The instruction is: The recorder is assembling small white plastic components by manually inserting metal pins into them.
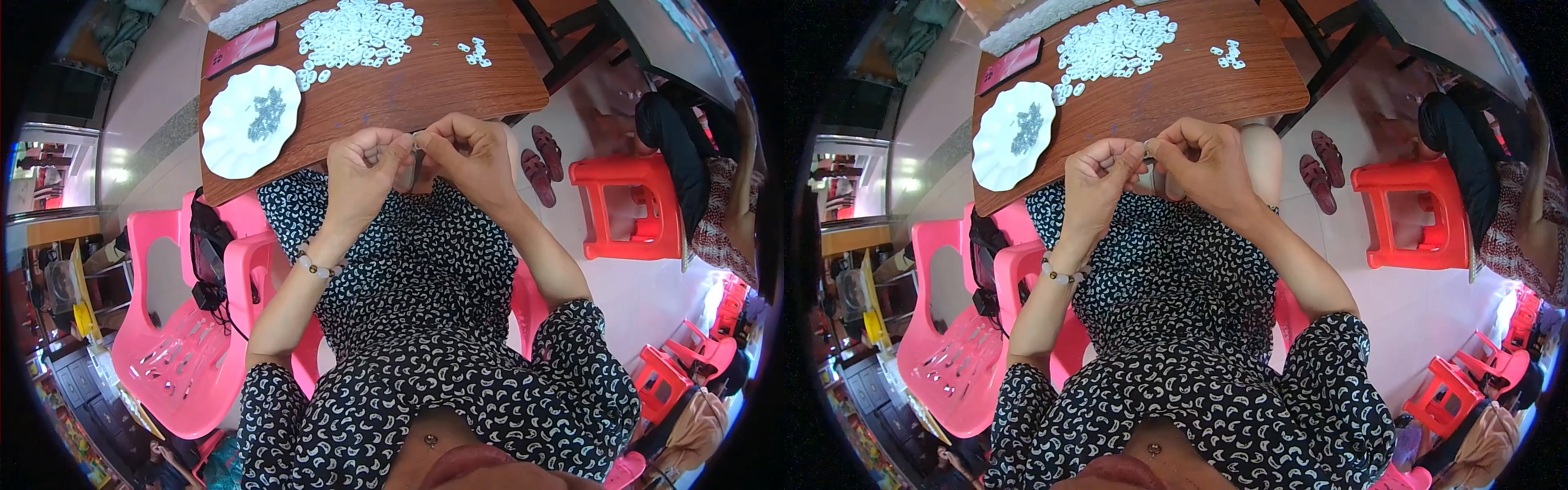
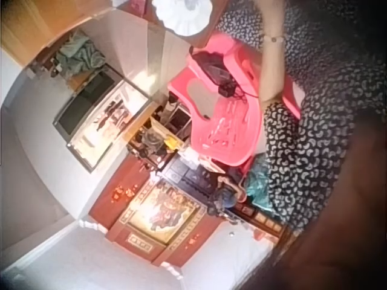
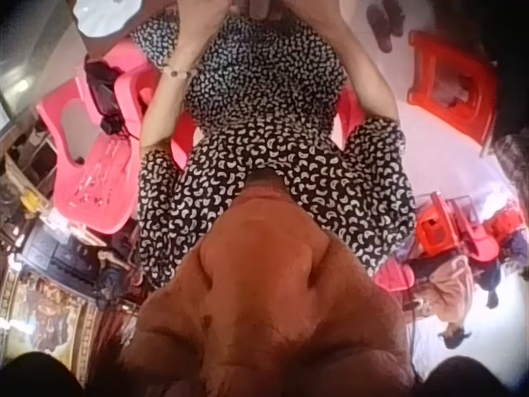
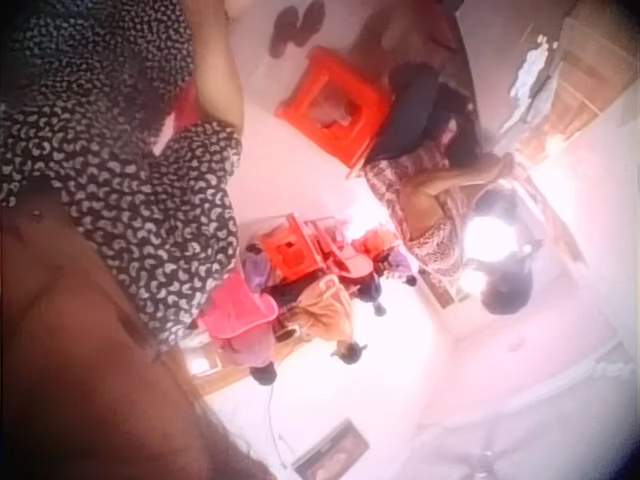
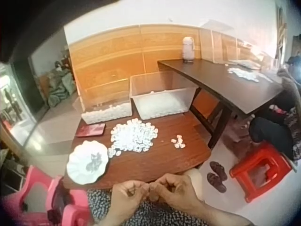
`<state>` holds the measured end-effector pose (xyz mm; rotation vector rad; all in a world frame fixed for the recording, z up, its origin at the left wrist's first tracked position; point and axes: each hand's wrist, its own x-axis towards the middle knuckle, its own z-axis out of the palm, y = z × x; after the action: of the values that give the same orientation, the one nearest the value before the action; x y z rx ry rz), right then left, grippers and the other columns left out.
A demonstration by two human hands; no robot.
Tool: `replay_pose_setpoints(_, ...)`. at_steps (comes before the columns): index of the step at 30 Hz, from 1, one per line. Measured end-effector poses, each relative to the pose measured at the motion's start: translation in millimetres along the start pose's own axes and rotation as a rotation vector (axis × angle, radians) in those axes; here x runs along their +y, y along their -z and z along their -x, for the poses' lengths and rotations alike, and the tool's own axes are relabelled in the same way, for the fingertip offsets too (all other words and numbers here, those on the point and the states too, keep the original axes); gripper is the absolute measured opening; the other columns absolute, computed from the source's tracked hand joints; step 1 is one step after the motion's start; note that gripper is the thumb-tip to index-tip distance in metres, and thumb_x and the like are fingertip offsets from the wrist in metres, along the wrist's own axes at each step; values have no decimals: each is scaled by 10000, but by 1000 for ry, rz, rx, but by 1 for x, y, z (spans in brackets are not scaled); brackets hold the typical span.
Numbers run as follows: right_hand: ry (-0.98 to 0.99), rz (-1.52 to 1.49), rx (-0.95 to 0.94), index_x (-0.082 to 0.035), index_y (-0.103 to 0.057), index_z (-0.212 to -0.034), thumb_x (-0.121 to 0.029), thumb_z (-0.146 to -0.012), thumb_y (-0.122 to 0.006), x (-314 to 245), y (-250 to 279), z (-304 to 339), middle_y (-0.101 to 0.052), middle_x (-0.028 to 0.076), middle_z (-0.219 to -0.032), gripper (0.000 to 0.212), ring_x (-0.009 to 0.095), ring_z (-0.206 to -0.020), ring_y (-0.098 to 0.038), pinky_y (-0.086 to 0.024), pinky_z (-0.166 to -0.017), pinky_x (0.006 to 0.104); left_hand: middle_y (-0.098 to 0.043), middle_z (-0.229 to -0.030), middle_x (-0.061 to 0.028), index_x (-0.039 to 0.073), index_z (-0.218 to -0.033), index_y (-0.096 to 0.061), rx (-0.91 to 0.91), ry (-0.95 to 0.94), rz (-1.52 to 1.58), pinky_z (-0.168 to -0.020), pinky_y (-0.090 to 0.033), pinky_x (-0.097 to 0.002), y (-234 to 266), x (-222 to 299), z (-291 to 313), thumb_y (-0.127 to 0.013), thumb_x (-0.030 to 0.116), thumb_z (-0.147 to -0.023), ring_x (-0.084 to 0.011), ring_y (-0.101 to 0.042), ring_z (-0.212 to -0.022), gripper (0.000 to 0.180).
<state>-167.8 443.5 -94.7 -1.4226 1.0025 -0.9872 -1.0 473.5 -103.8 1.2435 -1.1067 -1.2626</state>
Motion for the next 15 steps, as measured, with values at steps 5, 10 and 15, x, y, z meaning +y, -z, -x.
replay_pose_setpoints(5,-10,-74,-2,16,-647,-808,-119,-886,-667,9,-2,-1,-639,9,-633,157,36,-524,-568,-408,-444,184,-683,-742,-29,-23,-917,-676,15,11,71,-563,-477,-181,0,-6,1,-671,135,-907,-43,-590,-613,159)
replay_pose_setpoints(10,-116,-181,-15,24,-649,-807,-131,-882,-671,10,-1,-3,-640,24,-627,173,52,-474,-571,-418,-415,200,-679,-736,-26,-16,-918,-678,13,62,121,-545,-468,-183,2,-3,1,-672,149,-909,-39,-571,-595,165)
replay_pose_setpoints(15,-76,-142,-4,20,-668,-824,-157,-879,-680,15,2,-5,-659,23,-650,186,30,-513,-561,-412,-437,190,-679,-739,-22,-11,-921,-681,4,82,143,-539,-455,-180,3,-3,-1,-673,157,-909,-36,-563,-594,168)
